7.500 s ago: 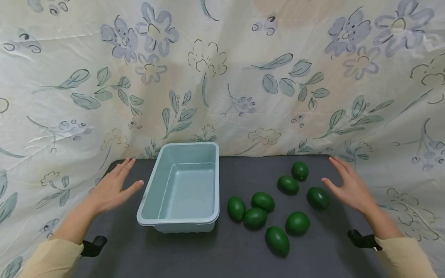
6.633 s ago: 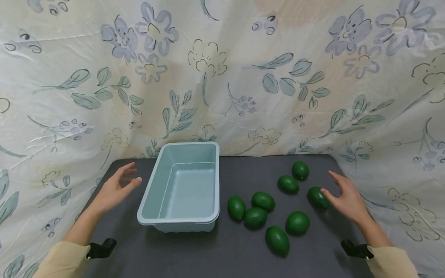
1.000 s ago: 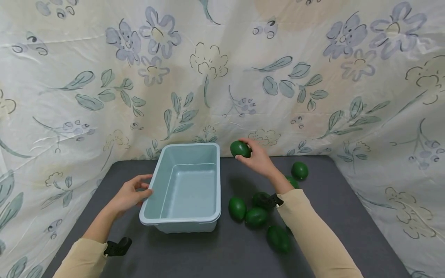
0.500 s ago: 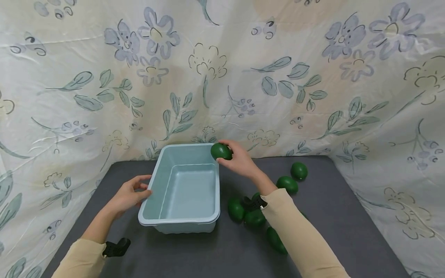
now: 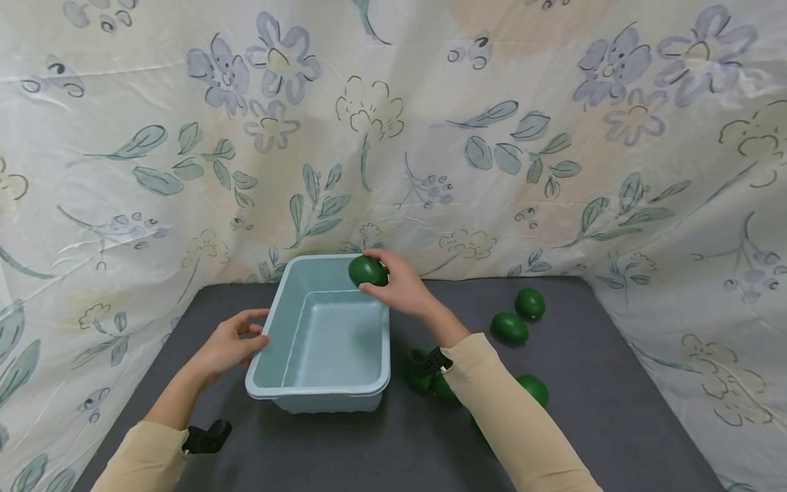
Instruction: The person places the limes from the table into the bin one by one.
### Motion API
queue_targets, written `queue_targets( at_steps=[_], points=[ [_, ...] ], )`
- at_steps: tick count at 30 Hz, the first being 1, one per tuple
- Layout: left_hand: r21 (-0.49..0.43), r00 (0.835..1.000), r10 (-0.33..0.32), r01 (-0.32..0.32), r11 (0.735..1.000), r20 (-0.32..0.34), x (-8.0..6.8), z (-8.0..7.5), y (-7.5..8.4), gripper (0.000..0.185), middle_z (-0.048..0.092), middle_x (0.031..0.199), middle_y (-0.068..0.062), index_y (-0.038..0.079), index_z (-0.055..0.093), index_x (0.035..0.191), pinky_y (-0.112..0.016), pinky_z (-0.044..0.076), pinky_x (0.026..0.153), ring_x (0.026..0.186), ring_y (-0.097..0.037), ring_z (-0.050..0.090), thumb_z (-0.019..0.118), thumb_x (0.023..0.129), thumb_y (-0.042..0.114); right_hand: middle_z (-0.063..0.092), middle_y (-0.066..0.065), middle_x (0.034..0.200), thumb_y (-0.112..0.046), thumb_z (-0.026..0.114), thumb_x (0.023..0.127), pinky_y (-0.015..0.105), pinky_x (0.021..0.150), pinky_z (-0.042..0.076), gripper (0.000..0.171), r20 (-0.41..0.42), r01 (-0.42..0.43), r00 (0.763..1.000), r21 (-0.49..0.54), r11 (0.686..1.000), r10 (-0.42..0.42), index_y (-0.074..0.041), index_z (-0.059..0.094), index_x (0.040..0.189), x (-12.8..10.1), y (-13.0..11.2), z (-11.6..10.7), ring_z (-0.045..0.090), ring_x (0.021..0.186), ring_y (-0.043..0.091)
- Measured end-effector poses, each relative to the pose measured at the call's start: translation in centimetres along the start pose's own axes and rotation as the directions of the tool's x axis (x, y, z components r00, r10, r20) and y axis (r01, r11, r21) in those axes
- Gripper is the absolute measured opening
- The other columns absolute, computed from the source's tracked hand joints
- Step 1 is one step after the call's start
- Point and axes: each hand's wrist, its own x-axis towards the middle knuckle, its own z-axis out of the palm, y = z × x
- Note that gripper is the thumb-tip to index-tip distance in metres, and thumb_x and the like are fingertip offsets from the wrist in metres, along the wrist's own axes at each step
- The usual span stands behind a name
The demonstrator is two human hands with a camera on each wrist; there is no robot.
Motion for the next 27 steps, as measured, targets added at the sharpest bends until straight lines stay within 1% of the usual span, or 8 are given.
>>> queue_targets(
  at_steps=[5, 13, 21, 27],
  points=[
    [-0.001, 1.0, 0.004, -0.004, 1.0, 0.004, 0.0, 0.0, 0.1, 0.061, 0.051, 0.107, -0.019, 0.005, 0.03, 0.141, -0.037, 0.054, 0.065, 0.08, -0.02, 0.06, 0.059, 0.088, 0.013, 0.047, 0.006, 0.13, -0.02, 0.069, 0.083, 0.031, 0.077, 0.05, 0.058, 0.018, 0.0, 1.0, 0.008, 1.0, -0.001, -0.012, 0.044, 0.134, 0.2, -0.5, 0.9, 0.054, 0.101, 0.019],
    [0.0, 1.0, 0.011, -0.011, 1.0, 0.009, 0.0, -0.1, 0.0, 0.061, 0.051, 0.107, -0.019, 0.005, 0.029, 0.141, -0.038, 0.054, 0.066, 0.081, -0.02, 0.06, 0.059, 0.088, 0.013, 0.046, 0.005, 0.133, -0.021, 0.067, 0.084, 0.031, 0.08, 0.049, 0.058, 0.051, 0.038, 0.998, -0.007, 0.999, -0.038, -0.011, 0.042, 0.136, 0.6, -1.3, 2.1, 0.054, 0.106, 0.019],
    [-0.004, 1.0, 0.004, -0.004, 1.0, 0.01, 0.1, -0.2, -0.2, 0.061, 0.05, 0.108, -0.019, 0.005, 0.029, 0.141, -0.037, 0.054, 0.065, 0.081, -0.02, 0.059, 0.059, 0.088, 0.013, 0.045, 0.005, 0.133, -0.021, 0.067, 0.084, 0.03, 0.081, 0.049, 0.058, 0.094, 0.079, 0.992, 0.016, 0.997, -0.08, -0.011, 0.041, 0.136, 0.8, -1.8, 3.1, 0.052, 0.11, 0.019],
    [-0.009, 1.0, 0.002, -0.002, 1.0, 0.007, 0.1, -0.2, -0.3, 0.062, 0.051, 0.107, -0.019, 0.006, 0.029, 0.141, -0.037, 0.054, 0.065, 0.081, -0.02, 0.059, 0.059, 0.088, 0.013, 0.044, 0.005, 0.134, -0.021, 0.067, 0.084, 0.028, 0.082, 0.048, 0.058, 0.121, 0.077, 0.989, 0.029, 0.997, -0.08, -0.011, 0.042, 0.136, 0.7, -2.0, 3.4, 0.052, 0.109, 0.018]
  ],
)
